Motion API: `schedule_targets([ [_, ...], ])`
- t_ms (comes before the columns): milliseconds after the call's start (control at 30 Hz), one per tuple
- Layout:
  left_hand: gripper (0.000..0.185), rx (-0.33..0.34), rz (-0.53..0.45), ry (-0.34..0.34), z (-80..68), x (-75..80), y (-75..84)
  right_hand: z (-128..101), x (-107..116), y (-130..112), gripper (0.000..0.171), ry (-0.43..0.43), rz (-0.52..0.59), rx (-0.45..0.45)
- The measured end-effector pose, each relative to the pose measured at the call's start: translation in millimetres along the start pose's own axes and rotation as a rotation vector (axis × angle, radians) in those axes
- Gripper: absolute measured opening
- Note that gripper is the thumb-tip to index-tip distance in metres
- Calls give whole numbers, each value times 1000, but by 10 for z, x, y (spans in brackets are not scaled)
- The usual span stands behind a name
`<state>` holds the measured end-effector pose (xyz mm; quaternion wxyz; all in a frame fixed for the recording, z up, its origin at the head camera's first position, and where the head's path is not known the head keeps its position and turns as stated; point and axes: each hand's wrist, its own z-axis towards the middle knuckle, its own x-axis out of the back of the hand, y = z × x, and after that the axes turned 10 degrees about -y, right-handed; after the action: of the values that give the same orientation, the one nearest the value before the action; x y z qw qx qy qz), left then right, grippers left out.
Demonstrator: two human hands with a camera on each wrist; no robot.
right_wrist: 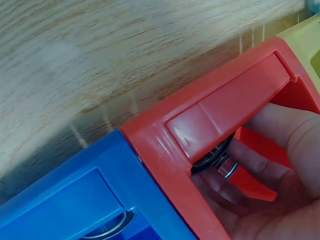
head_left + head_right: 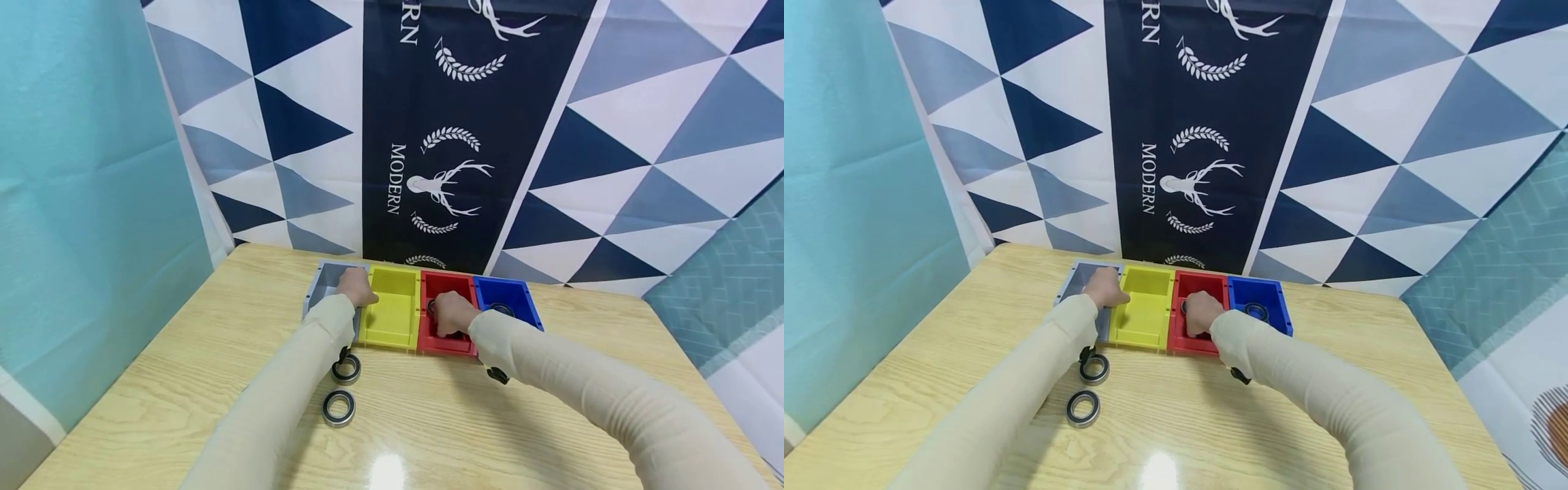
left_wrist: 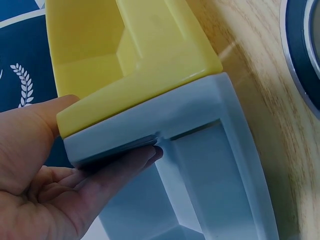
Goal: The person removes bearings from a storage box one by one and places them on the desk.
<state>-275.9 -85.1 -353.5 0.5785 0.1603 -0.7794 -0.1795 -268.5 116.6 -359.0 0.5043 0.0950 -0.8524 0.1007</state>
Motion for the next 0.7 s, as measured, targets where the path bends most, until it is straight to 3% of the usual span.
schedule_targets([
  [200, 22, 8, 5, 2, 8, -9, 9, 0, -31, -3, 19, 21, -28, 30],
  [500, 25, 26, -4, 10, 22, -24, 6, 0, -52, -47, 4, -2, 70, -62],
  [700, 24, 19, -7, 11, 25, -24, -2, -26, -33, -29, 20, 24, 101, 2],
])
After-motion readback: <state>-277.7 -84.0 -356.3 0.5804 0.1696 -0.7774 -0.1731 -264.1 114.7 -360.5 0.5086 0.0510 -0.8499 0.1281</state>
